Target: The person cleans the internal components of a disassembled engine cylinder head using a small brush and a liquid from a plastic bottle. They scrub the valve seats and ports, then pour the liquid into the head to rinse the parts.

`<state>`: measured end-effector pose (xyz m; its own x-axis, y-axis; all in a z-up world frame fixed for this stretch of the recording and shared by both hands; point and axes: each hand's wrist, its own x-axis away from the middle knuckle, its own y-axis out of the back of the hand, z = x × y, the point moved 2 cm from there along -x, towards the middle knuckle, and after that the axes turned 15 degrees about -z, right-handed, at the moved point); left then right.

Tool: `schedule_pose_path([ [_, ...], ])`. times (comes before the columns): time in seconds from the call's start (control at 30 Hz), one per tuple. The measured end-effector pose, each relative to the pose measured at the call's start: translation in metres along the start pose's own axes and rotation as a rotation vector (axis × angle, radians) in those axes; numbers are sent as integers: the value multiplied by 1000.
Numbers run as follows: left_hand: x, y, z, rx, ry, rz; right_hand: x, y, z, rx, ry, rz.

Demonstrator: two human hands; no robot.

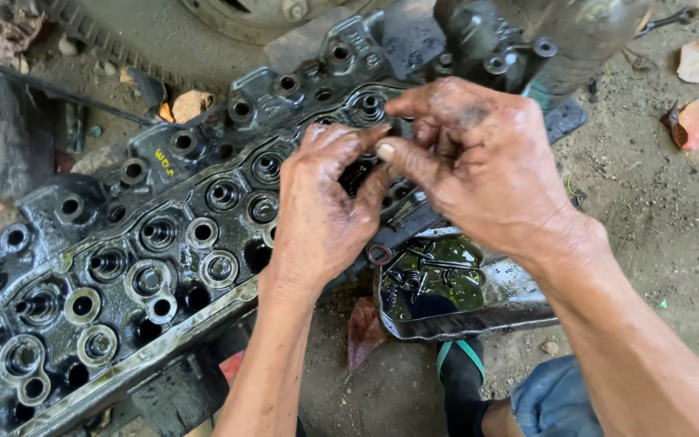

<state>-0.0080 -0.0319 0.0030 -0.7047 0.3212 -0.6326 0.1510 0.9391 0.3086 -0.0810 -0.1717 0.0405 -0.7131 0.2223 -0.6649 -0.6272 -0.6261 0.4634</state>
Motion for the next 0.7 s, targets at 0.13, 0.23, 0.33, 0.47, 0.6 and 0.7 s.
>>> schedule_pose_path([
  [0.13,1,0,5,47,-32,-50,-1,-6,4,8,17,44],
  [0.23,5,-4,9,-130,-26,-45,-1,-8,5,75,67,55],
  [0.33,9,-8,18,-273,-24,35,11,-25,-17,54,-42,109],
  [0.47,11,5,17,-207,1,24,10,-26,-10,146,-20,184],
  [0.6,16,18,14,-342,-40,-27,18,-33,-13,217,12,206],
  [0.7,22,16,17,-423,-100,-11,16,-33,-13,218,30,157],
])
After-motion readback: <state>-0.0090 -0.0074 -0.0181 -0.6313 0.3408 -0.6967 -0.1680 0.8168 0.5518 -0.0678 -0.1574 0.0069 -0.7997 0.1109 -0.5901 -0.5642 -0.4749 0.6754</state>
